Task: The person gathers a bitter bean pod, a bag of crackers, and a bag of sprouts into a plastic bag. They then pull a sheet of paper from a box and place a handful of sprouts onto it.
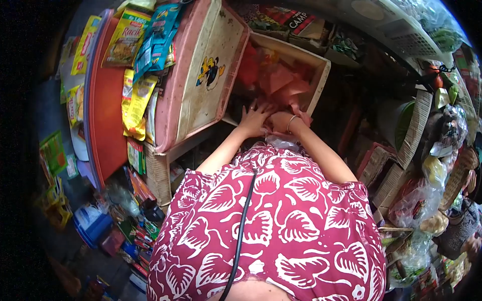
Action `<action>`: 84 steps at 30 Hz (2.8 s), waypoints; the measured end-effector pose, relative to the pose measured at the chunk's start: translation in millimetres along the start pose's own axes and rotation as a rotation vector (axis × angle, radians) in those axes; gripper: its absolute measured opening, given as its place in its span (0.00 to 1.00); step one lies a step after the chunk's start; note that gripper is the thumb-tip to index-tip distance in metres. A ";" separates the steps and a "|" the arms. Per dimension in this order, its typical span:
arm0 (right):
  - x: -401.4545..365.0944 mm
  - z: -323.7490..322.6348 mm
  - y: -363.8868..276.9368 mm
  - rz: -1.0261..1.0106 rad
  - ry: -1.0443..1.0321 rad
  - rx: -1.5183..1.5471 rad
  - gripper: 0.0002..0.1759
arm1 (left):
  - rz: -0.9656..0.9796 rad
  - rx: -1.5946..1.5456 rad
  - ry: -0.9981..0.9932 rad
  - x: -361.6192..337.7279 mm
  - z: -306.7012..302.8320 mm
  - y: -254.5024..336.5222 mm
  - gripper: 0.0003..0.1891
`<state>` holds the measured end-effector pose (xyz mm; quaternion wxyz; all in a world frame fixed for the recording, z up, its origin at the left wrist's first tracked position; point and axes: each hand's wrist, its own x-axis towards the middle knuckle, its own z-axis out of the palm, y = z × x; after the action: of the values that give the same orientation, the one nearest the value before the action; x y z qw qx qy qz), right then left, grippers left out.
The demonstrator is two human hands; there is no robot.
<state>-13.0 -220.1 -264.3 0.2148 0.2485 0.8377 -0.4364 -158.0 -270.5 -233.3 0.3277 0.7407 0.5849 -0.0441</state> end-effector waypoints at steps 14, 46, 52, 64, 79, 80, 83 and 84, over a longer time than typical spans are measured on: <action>168.1 -80.4 135.9 0.610 0.877 0.454 0.25 | 0.041 0.076 -0.050 1.0 26.4 0.2 0.44; -5.0 -99.5 -12.0 0.047 0.780 0.127 0.13 | 0.118 -0.172 0.001 36.1 69.8 -47.1 0.36; -74.3 -68.3 -31.2 0.056 0.579 0.054 0.13 | 0.136 -1.544 -0.208 13.9 2.0 -20.8 0.31; -10.2 9.6 -9.8 0.357 0.655 0.451 0.13 | -0.431 -1.573 0.013 51.6 56.4 -61.5 0.18; 12.6 17.6 13.7 0.295 0.810 0.908 0.21 | -0.333 -1.362 0.337 42.4 61.8 -48.2 0.31; 10.5 16.5 20.5 0.245 0.681 1.061 0.21 | -0.262 -1.256 0.426 42.9 67.7 -50.7 0.33; -37.4 -18.4 11.9 -0.192 0.858 0.551 0.15 | -0.244 -1.117 0.696 58.2 81.9 -71.2 0.33; -35.2 -20.0 16.9 -0.072 0.610 1.447 0.13 | -0.217 -0.855 0.270 82.9 78.1 -94.6 0.25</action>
<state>21.9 -203.0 -244.0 -0.2541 0.4082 0.3750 -0.7926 -192.0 -233.4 -372.6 0.5179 0.4727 0.6622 0.2640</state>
